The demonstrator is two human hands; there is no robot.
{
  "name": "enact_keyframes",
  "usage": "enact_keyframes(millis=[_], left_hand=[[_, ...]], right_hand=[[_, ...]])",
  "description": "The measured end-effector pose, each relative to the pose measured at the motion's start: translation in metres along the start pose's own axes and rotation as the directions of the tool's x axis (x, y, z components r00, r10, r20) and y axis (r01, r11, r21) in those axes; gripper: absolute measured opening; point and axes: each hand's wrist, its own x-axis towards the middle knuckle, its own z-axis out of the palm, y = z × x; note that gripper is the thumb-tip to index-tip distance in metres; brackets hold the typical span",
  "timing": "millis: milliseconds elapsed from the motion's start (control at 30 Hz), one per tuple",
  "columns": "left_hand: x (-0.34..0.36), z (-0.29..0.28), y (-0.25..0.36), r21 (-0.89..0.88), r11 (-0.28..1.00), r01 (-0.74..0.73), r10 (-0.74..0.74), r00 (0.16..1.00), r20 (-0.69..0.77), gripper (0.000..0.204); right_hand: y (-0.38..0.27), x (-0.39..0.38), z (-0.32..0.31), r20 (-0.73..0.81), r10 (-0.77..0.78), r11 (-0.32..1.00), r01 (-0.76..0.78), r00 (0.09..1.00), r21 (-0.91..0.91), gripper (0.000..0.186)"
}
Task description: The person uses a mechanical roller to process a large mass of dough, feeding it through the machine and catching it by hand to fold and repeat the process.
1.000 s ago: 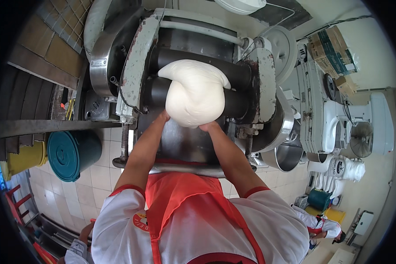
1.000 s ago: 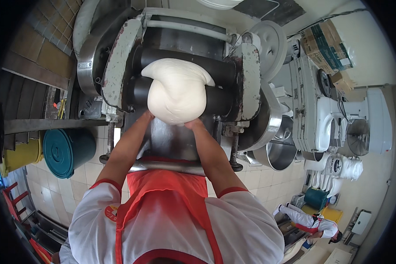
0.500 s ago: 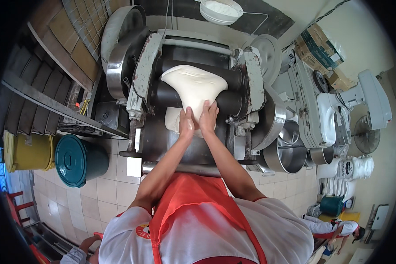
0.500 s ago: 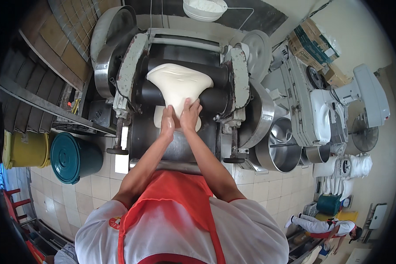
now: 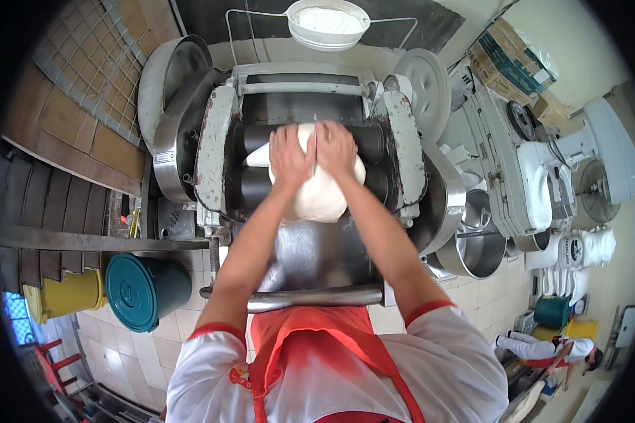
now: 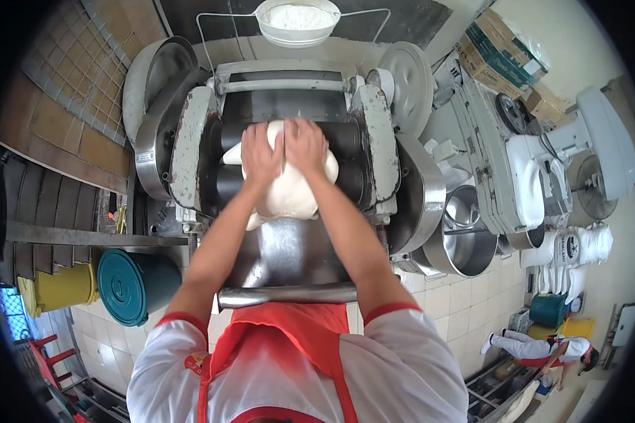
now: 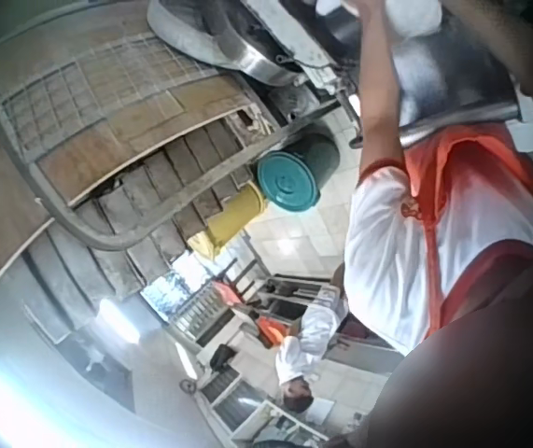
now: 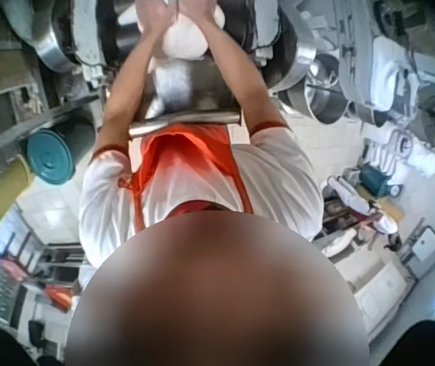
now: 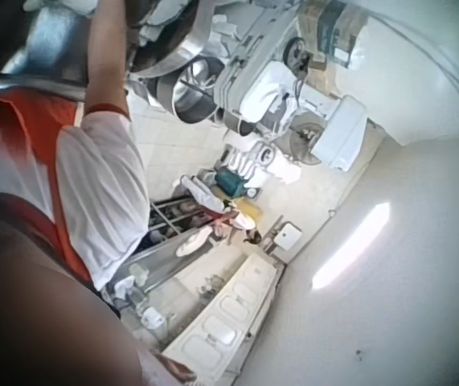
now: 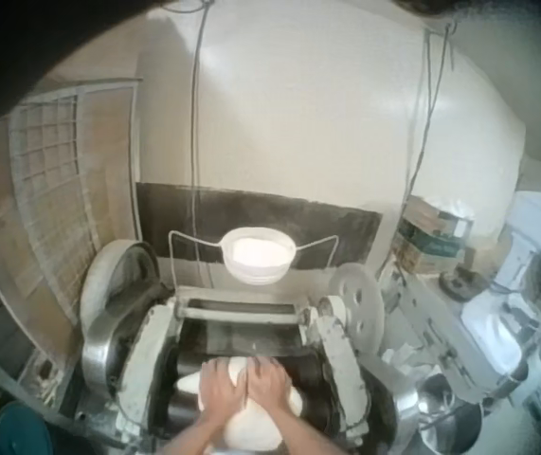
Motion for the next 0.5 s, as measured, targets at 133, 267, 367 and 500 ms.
enact_keyframes(millis=[133, 267, 367, 500], left_hand=[[0.045, 0.011, -0.003, -0.058, 0.987, 0.151, -0.143, 0.982, 0.122, 0.05], [0.024, 0.019, -0.019, 0.119, 0.98, -0.161, 0.176, 0.976, -0.131, 0.042], [-0.037, 0.012, -0.008, 0.242, 0.941, -0.235, 0.269, 0.956, -0.116, 0.04], [-0.106, 0.014, -0.019, 0.33, 0.918, -0.221, 0.249, 0.967, -0.047, 0.04]], right_hand=[[-0.002, 0.044, 0.002, 0.004, 0.091, 0.976, -0.089, 0.996, -0.201, 0.034], [0.001, 0.022, 0.007, 0.031, -0.202, 0.935, 0.202, 0.979, -0.291, 0.028], [0.025, -0.046, 0.016, -0.063, -0.507, 0.808, 0.448, 0.86, -0.383, 0.035], [0.035, -0.117, 0.015, -0.047, -0.466, 0.797, 0.397, 0.884, -0.455, 0.033]])
